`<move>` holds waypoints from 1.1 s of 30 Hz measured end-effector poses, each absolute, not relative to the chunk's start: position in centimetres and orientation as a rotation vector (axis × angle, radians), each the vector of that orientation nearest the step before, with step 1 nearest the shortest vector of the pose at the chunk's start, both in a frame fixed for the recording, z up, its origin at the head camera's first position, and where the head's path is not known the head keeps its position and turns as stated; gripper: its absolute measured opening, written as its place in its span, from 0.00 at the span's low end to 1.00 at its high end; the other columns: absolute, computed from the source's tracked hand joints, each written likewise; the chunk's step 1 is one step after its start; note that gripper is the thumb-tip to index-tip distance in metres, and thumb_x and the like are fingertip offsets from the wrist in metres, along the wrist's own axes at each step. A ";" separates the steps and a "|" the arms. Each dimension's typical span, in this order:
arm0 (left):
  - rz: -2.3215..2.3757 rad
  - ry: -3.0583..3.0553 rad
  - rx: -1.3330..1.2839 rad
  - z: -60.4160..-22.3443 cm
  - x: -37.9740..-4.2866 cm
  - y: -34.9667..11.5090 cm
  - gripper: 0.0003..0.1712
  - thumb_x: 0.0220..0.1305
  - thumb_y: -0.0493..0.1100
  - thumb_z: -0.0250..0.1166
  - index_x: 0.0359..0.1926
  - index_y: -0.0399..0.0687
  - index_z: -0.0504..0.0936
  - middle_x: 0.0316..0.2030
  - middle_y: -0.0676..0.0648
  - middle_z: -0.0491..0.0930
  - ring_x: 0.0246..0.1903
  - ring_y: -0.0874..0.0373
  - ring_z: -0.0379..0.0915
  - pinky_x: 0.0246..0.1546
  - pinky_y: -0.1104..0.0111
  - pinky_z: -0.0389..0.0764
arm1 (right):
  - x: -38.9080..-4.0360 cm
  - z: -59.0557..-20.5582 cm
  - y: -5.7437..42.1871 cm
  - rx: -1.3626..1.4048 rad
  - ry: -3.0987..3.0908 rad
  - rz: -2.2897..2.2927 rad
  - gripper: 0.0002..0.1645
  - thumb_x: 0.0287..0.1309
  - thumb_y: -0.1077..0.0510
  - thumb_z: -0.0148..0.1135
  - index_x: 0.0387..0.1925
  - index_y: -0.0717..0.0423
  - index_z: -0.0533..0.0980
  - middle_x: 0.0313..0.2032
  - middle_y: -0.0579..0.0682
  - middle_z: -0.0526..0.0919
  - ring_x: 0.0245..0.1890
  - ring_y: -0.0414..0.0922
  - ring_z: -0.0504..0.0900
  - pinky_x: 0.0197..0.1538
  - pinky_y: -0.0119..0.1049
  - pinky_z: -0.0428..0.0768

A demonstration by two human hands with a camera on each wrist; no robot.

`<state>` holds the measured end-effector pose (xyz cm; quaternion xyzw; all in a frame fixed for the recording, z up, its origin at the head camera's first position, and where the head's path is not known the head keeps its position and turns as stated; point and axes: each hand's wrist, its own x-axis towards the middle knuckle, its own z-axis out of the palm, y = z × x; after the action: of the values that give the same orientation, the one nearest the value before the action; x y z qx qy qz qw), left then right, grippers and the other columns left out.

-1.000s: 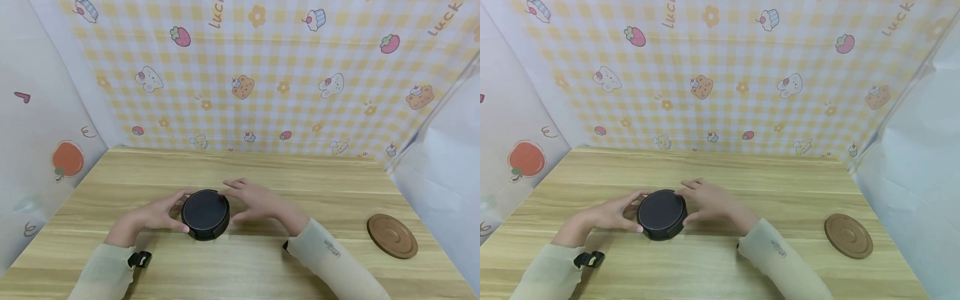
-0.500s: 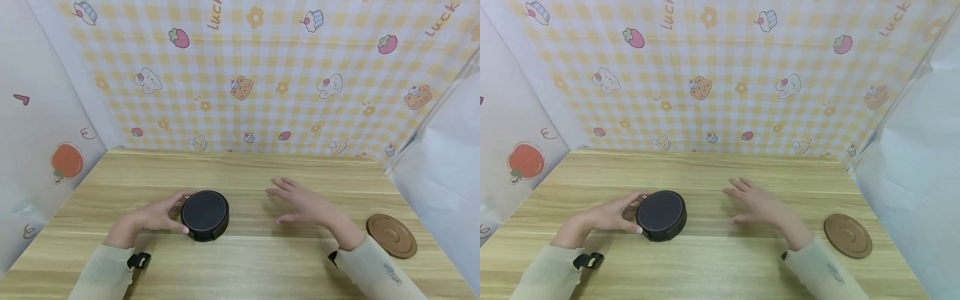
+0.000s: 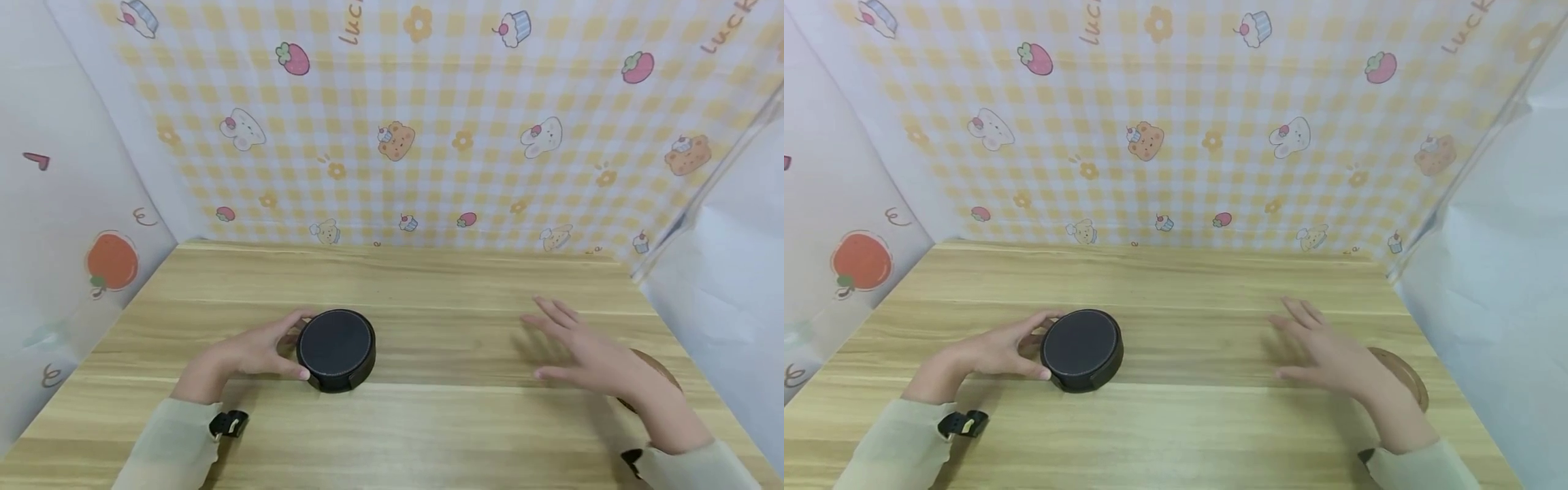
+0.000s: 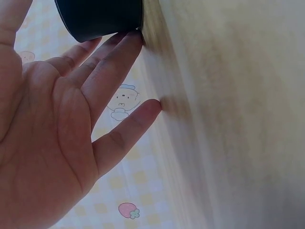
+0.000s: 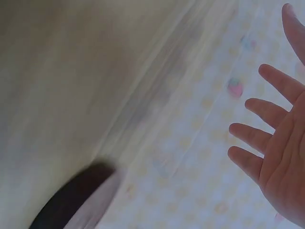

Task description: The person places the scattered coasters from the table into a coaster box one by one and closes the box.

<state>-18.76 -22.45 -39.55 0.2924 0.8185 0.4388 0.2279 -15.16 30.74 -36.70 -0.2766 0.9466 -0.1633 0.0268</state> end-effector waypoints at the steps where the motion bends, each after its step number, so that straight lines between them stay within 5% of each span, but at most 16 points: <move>1: 1.207 2.258 0.801 -39.5 -18.7 -22.4 0.53 0.55 0.45 0.76 0.73 0.41 0.52 0.68 0.33 0.65 0.69 0.28 0.57 0.66 0.36 0.60 | -14.9 -36.7 31.6 -0.796 2.930 -0.510 0.48 0.55 0.38 0.70 0.73 0.44 0.61 0.78 0.59 0.48 0.73 0.72 0.50 0.57 0.74 0.67; 14: 1.200 2.270 0.782 -39.5 -18.7 -22.5 0.54 0.54 0.46 0.77 0.73 0.41 0.53 0.68 0.34 0.65 0.69 0.29 0.57 0.67 0.37 0.61 | -12.9 -39.2 40.8 -0.468 2.947 -0.596 0.59 0.47 0.47 0.77 0.75 0.59 0.56 0.73 0.78 0.46 0.67 0.85 0.41 0.55 0.83 0.50; 24: 1.170 2.298 0.759 -39.3 -18.4 -22.5 0.54 0.54 0.47 0.77 0.74 0.43 0.53 0.68 0.34 0.66 0.69 0.30 0.58 0.66 0.36 0.61 | -11.9 -40.4 43.5 -0.450 2.945 -0.490 0.64 0.41 0.47 0.80 0.76 0.54 0.54 0.68 0.83 0.53 0.60 0.86 0.53 0.46 0.82 0.58; 33: 1.161 2.320 0.750 -39.3 -18.5 -22.4 0.55 0.54 0.48 0.77 0.74 0.43 0.54 0.66 0.35 0.68 0.68 0.33 0.61 0.66 0.38 0.64 | -12.0 -41.2 44.5 -0.474 2.899 -0.481 0.63 0.40 0.51 0.80 0.74 0.62 0.56 0.64 0.85 0.57 0.57 0.84 0.60 0.44 0.79 0.65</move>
<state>-18.46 -22.45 -39.33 0.2710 0.8384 0.4194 0.2187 -12.04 44.53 -41.17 -0.1586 0.9707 -0.1610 0.0823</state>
